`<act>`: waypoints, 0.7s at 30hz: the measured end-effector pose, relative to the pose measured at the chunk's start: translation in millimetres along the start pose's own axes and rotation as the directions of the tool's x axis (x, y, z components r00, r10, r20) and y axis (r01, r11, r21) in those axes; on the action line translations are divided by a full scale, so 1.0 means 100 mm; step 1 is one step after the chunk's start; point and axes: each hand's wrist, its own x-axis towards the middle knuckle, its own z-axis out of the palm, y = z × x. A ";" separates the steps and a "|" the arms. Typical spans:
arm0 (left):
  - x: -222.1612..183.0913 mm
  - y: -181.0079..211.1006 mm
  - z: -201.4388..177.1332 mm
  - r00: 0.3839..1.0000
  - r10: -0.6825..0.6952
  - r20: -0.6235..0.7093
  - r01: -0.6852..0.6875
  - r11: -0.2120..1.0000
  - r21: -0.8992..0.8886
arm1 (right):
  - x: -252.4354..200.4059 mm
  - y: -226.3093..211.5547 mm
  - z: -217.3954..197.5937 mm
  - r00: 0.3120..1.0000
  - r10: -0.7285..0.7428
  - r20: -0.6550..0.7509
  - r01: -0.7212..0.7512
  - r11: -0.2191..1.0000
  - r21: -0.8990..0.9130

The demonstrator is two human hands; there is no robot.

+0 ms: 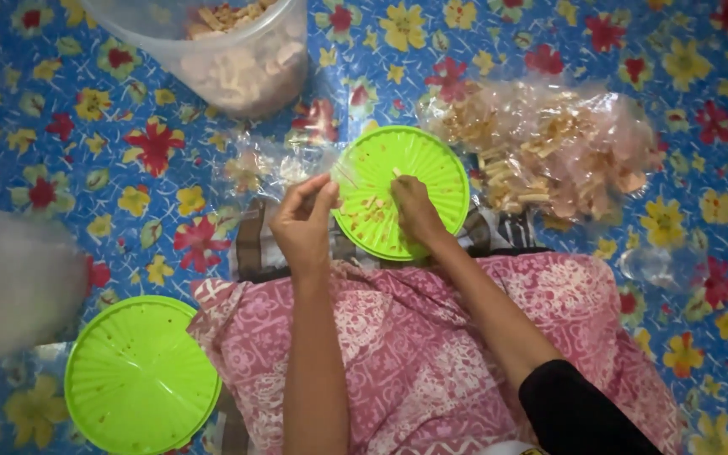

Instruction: Picking small snack items from a bag and sorting them on a green plastic container lid.

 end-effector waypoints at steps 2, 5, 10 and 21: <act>0.03 -0.05 0.01 1.000 -0.001 0.003 0.001 1.000 0.014 | -0.06 -0.32 -0.03 0.998 0.065 0.012 -0.066 0.995 0.068; 0.05 -0.08 0.04 1.000 0.002 0.011 -0.002 0.999 0.035 | -0.16 -0.54 -0.04 0.985 0.161 0.061 -0.167 0.977 0.132; 0.05 -0.11 0.07 0.999 -0.007 0.035 0.006 0.999 0.033 | -0.49 -0.71 -0.03 0.955 0.234 0.185 -0.241 0.970 0.016; 0.05 -0.13 0.04 0.997 0.054 0.050 -0.055 0.998 0.019 | -0.03 0.05 0.52 0.804 -0.571 0.169 0.595 0.773 -0.220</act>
